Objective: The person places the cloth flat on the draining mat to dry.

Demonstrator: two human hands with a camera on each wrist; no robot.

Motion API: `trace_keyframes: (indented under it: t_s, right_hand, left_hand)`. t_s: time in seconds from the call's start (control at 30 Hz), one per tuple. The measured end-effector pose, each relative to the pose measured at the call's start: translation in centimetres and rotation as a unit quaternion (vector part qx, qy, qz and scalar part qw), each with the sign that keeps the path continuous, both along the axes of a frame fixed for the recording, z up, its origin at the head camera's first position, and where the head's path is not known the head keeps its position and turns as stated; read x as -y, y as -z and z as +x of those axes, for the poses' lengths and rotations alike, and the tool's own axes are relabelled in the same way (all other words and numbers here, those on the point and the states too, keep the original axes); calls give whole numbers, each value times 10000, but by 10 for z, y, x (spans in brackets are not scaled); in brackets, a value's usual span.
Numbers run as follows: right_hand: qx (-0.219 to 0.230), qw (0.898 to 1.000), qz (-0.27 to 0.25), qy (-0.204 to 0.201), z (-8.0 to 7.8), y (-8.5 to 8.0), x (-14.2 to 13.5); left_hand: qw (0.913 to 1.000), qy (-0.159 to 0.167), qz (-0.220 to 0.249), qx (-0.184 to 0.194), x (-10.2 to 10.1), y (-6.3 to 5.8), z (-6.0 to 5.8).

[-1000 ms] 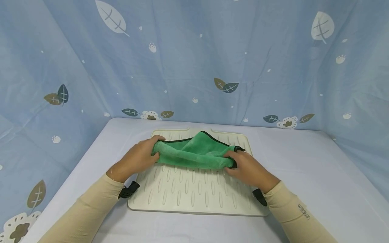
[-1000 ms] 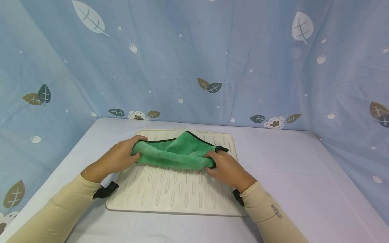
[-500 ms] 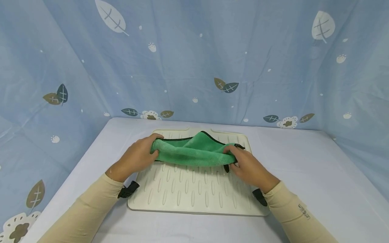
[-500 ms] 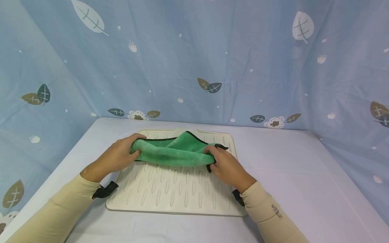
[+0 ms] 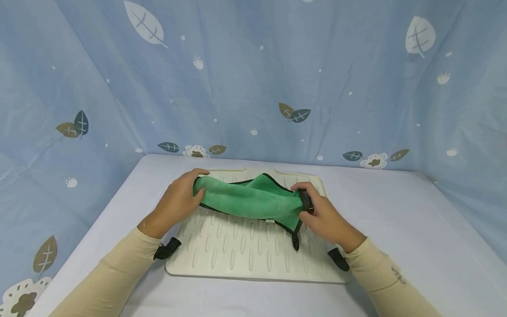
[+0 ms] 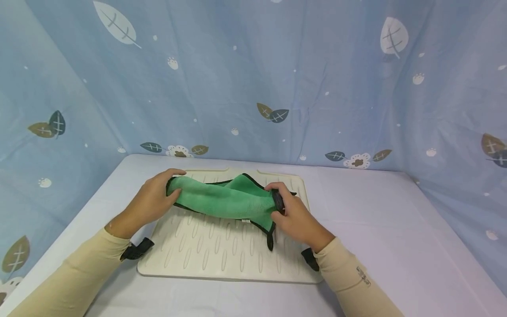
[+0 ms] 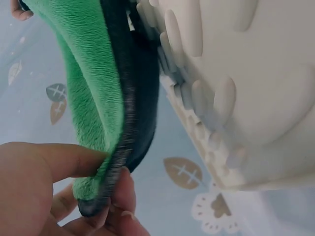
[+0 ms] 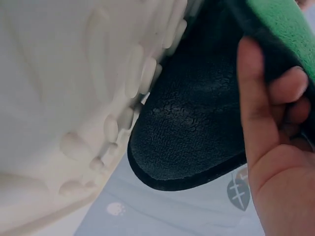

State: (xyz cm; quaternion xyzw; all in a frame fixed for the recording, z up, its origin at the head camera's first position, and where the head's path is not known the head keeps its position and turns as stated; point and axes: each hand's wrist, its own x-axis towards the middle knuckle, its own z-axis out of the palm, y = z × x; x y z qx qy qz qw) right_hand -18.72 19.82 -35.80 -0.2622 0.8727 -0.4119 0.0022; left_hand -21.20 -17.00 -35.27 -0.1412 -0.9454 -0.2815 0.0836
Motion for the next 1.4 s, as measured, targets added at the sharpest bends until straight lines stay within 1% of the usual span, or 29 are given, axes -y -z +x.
trace_keyframes:
  t_s: [0.13,0.2,0.4,0.5,0.6,0.73,0.87,0.97,1.1,1.27,1.4]
  right_hand:
    - [-46,9998,76,204,0,-2,0]
    - [1,9993,236,277,-1,-1,0]
    - [543,9940,937,163,-3,2,0]
    - [624,9916,1127,124,-3,2,0]
    - [598,9908,1211,95,-3,3,1]
    - [475,9902,1312,-110,-3,6,0]
    - [165,9902,1351,-321,-2,7,-2]
    - [85,9899,1357,-401,-2,7,-2]
    - [309,9880,1461,-398,-2,6,-3]
    - [492,9858,1579,-296,-2,4,-3]
    - [602,9839,1660,-284,-2,4,-5]
  left_hand:
    - [9999,-34,70,-87,-1,-1,0]
    - [9999,-79,46,-76,-2,-2,1]
    - [9993,-167,-67,313,-2,-2,3]
    - [9987,-158,-170,462,-2,0,3]
    - [9978,-128,-315,564,-2,2,3]
    - [9971,-77,-450,611,-2,4,4]
    - [9980,-9,-480,410,-1,5,4]
    - [9987,65,-412,300,-1,6,3]
    - [9987,89,-352,352,0,5,3]
    - [9984,36,-431,359,-1,2,4]
    - [9973,54,-516,527,-2,0,5]
